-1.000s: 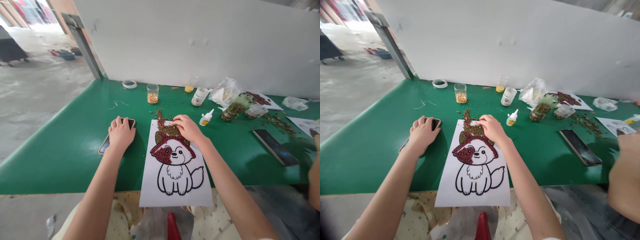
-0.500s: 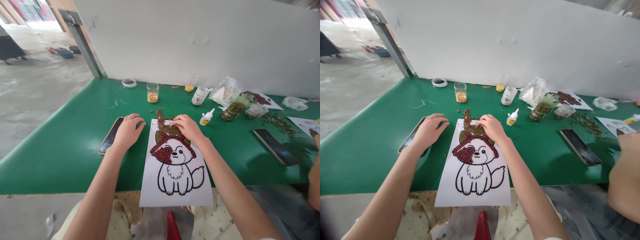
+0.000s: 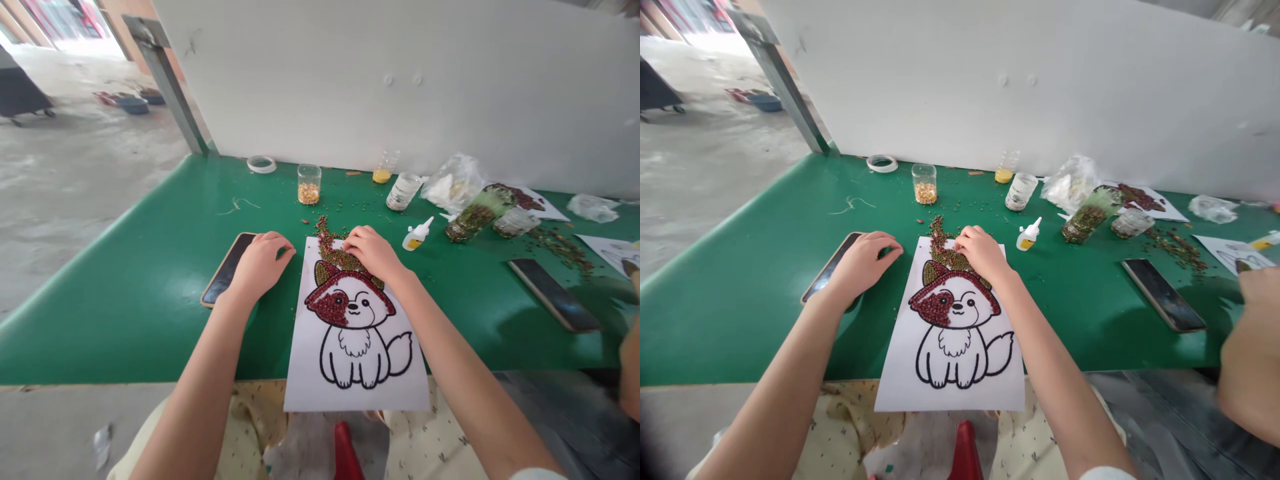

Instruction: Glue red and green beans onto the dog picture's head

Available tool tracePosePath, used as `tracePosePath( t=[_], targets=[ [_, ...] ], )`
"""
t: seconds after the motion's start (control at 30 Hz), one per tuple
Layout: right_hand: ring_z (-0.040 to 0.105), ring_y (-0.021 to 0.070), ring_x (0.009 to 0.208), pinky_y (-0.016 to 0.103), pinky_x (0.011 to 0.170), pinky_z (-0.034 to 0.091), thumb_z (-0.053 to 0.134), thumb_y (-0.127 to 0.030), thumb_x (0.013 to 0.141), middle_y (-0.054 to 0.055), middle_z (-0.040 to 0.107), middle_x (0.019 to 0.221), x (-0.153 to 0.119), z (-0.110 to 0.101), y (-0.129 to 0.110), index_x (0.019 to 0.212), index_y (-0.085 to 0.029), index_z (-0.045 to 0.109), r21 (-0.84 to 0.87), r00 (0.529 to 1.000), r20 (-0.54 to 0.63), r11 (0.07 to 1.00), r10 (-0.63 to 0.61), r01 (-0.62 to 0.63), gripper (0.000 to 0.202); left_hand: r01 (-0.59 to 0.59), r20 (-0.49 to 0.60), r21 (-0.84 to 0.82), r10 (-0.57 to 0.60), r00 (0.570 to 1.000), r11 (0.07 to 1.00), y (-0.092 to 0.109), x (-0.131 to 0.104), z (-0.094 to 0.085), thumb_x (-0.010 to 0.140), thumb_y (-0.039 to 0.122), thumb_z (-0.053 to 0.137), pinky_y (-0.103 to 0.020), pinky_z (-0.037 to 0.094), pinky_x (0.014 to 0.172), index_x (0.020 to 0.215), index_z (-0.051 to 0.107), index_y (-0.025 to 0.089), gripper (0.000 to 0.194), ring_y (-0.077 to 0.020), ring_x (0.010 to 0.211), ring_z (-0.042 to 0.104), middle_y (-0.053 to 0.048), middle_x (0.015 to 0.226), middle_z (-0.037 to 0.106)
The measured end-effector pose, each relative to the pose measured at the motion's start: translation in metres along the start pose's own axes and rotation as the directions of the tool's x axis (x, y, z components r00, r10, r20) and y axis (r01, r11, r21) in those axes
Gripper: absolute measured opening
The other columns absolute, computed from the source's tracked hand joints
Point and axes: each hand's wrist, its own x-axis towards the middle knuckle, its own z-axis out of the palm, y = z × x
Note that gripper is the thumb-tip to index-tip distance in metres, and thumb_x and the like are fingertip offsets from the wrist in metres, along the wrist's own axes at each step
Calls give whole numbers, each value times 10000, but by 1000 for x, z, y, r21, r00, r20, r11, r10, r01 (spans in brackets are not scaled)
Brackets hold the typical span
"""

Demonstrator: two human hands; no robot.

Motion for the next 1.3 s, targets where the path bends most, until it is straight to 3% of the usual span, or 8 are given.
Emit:
tracePosePath(
  t=[0.3, 0.63, 0.97, 1.13, 1.3],
  targets=[
    [475, 188, 957, 289, 772, 386, 550, -142, 870, 49, 604, 907, 4, -10, -8, 802, -181, 621, -5, 995, 90, 999, 38, -38, 106, -3, 4, -12, 3, 1000, 1000, 0, -2, -1, 857, 289, 447, -401, 405, 948, 860, 655, 179, 235, -237, 987, 552, -64, 990, 647],
    [448, 184, 837, 285, 688, 335, 515, -149, 880, 43, 544, 854, 6, -6, -9, 781, -192, 558, -157, 988, 146, 987, 51, -28, 116, -12, -13, -13, 12, 1000, 1000, 2, -2, -2, 855, 274, 442, -395, 405, 943, 867, 654, 175, 234, -232, 981, 560, -67, 994, 654],
    [430, 198, 833, 301, 688, 328, 471, -113, 878, 54, 523, 857, 2, 0, -9, 801, -191, 528, -200, 994, 105, 980, 24, -3, 123, -17, -30, -9, 16, 999, 1000, 0, -1, -1, 856, 268, 434, -392, 407, 946, 870, 655, 182, 238, -231, 980, 565, -62, 998, 658],
    [426, 192, 850, 302, 730, 347, 431, -129, 902, 52, 517, 898, -3, -10, -21, 832, -196, 516, -99, 997, 83, 995, -6, 14, 130, -9, -20, -17, 9, 1000, 1000, 0, -2, -1, 873, 286, 405, -395, 404, 955, 866, 659, 177, 276, -231, 986, 555, -67, 1002, 656],
    [442, 179, 882, 296, 763, 355, 432, -136, 913, 43, 518, 895, -13, -19, -48, 838, -196, 520, 40, 979, 177, 994, -105, 99, 130, 8, -4, -22, -8, 1000, 1000, 0, -3, -2, 882, 314, 395, -401, 401, 952, 890, 659, 182, 295, -238, 1003, 543, -77, 1007, 649]
  ],
)
